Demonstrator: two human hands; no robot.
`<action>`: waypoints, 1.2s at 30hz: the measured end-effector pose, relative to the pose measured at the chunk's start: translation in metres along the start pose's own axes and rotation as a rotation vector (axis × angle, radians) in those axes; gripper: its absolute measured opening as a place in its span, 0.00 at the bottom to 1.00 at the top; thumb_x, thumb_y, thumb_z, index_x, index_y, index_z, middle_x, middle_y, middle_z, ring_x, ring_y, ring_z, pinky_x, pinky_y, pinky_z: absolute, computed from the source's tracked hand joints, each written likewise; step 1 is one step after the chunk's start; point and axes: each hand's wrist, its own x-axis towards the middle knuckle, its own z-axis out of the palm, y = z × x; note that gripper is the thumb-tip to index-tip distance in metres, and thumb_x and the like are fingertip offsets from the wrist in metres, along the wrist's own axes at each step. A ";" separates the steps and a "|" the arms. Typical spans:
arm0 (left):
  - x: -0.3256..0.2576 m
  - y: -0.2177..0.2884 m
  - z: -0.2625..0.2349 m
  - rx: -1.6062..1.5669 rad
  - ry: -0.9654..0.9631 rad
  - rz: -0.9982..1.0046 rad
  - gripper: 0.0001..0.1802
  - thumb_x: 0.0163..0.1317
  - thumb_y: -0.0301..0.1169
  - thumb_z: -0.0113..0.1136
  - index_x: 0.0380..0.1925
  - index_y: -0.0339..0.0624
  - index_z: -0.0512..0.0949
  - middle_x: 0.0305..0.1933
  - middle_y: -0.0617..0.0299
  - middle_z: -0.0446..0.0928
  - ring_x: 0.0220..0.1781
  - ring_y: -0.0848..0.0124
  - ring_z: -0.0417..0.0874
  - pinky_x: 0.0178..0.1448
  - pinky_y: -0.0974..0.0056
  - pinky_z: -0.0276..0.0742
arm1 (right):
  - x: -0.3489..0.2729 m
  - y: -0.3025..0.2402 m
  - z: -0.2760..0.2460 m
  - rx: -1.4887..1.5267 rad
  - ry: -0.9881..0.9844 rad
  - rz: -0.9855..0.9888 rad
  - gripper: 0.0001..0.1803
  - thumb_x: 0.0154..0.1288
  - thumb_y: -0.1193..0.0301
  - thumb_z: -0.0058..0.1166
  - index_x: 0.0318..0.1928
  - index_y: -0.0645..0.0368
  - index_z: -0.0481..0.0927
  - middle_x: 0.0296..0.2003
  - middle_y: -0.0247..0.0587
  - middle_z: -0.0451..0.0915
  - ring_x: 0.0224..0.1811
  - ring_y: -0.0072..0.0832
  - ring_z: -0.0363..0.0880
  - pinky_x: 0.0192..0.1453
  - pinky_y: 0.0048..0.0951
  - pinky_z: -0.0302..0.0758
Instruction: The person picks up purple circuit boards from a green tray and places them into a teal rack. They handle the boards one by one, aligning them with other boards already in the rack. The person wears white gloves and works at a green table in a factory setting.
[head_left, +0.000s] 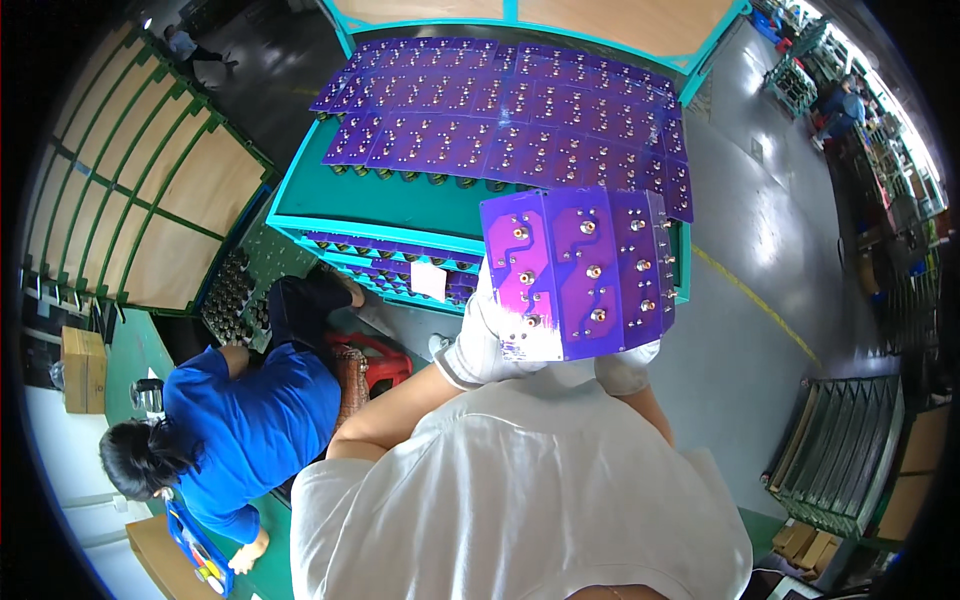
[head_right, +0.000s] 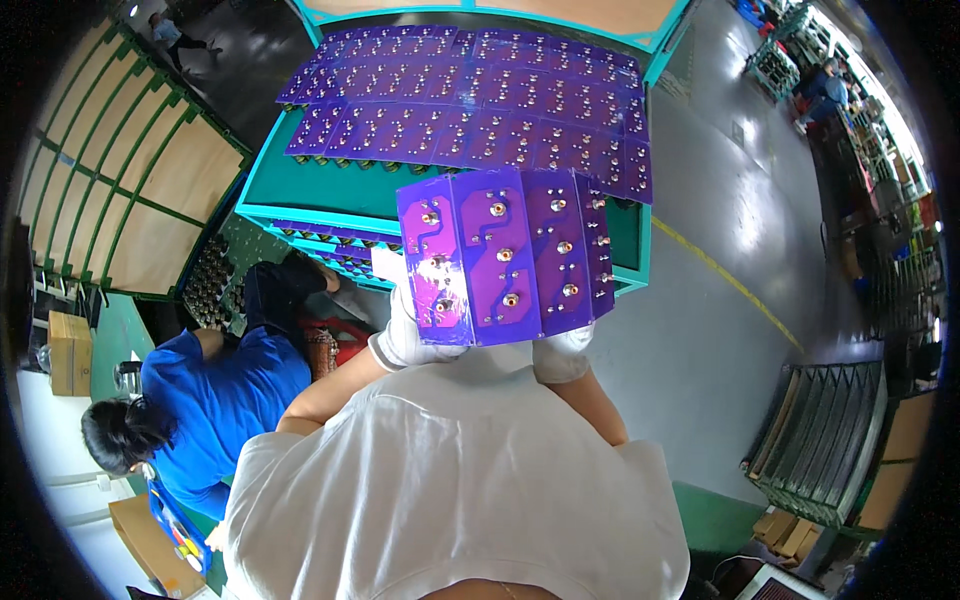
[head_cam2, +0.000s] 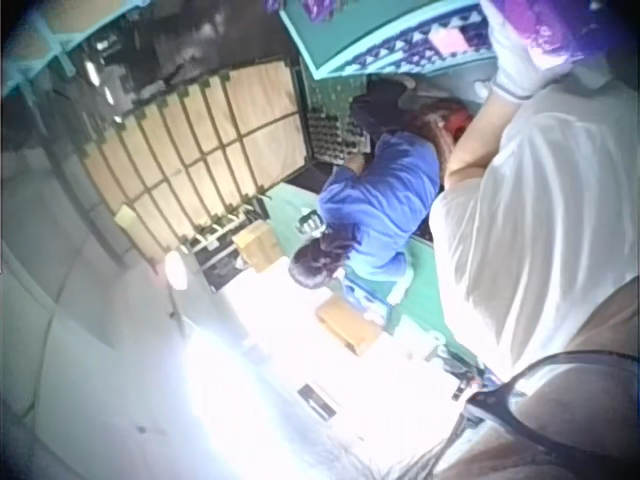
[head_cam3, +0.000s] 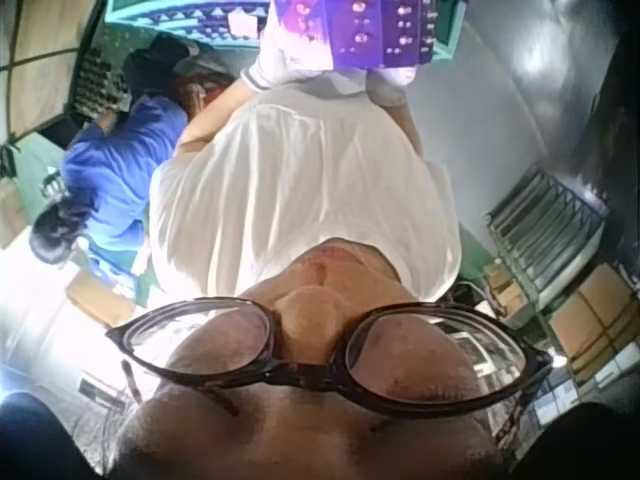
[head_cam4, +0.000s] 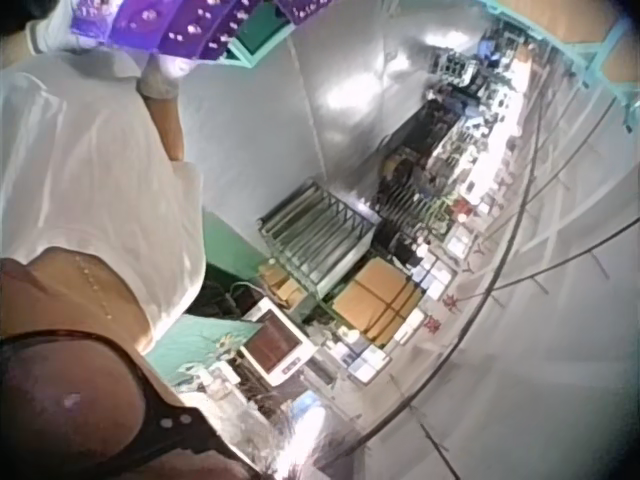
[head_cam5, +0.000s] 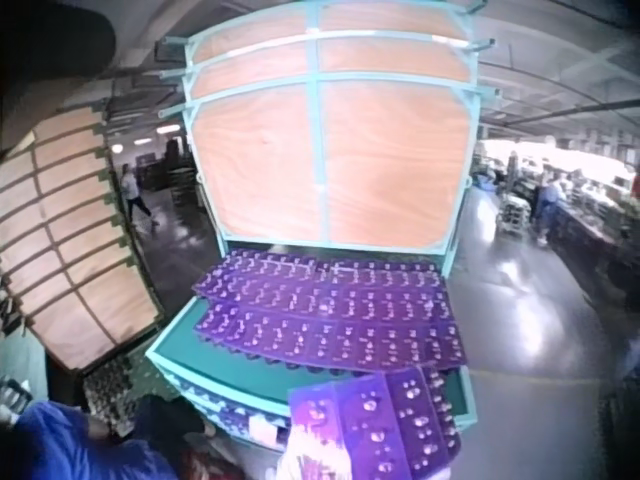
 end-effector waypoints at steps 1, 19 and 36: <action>0.000 0.000 0.001 -0.021 -0.006 -0.009 0.25 0.67 0.35 0.49 0.63 0.44 0.65 0.61 0.57 0.73 0.60 0.64 0.76 0.61 0.56 0.74 | -0.002 0.005 -0.008 -0.013 0.011 0.000 0.24 0.74 0.70 0.47 0.67 0.58 0.62 0.61 0.39 0.70 0.60 0.26 0.73 0.60 0.31 0.77; 0.010 -0.010 0.013 -1.882 0.063 -0.646 0.25 0.73 0.46 0.39 0.65 0.48 0.61 0.64 0.60 0.69 0.65 0.65 0.69 0.70 0.56 0.64 | -0.001 -0.004 -0.010 -0.171 -0.004 0.019 0.23 0.76 0.63 0.39 0.68 0.54 0.62 0.61 0.37 0.72 0.60 0.29 0.74 0.61 0.33 0.75; 0.010 -0.018 0.007 -0.806 -0.041 -0.369 0.25 0.74 0.43 0.36 0.65 0.44 0.64 0.65 0.55 0.70 0.65 0.60 0.72 0.68 0.50 0.67 | -0.001 0.004 -0.013 -0.081 -0.017 -0.001 0.22 0.75 0.71 0.44 0.66 0.55 0.62 0.59 0.36 0.71 0.57 0.24 0.74 0.56 0.29 0.78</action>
